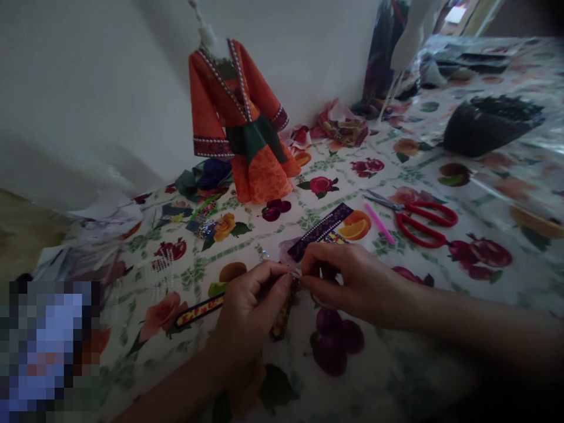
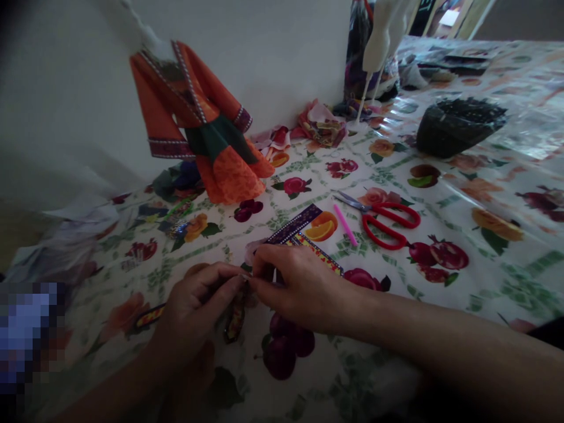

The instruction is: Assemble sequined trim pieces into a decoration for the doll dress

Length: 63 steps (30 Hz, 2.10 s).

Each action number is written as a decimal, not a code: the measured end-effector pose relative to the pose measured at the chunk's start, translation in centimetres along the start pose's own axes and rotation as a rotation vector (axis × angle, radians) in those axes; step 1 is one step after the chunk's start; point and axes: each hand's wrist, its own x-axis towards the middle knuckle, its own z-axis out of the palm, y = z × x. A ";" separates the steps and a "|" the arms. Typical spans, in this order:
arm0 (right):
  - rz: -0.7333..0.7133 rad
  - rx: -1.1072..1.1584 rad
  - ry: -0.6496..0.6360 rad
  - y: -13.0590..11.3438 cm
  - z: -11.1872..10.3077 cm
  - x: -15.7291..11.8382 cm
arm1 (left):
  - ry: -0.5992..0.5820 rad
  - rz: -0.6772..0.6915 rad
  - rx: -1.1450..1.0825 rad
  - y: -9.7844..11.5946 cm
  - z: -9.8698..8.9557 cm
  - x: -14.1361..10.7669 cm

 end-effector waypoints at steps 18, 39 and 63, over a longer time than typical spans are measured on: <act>0.022 -0.001 -0.012 0.1 -0.3 0.2 | -0.058 -0.101 -0.159 0.2 -0.2 0.2; 0.127 0.198 -0.124 -0.1 -0.5 0.3 | -0.015 -0.053 -0.043 -1.7 0.2 -0.2; 0.150 0.147 -0.127 -0.3 -0.5 0.4 | -0.079 -0.203 -0.218 -0.3 0.1 0.0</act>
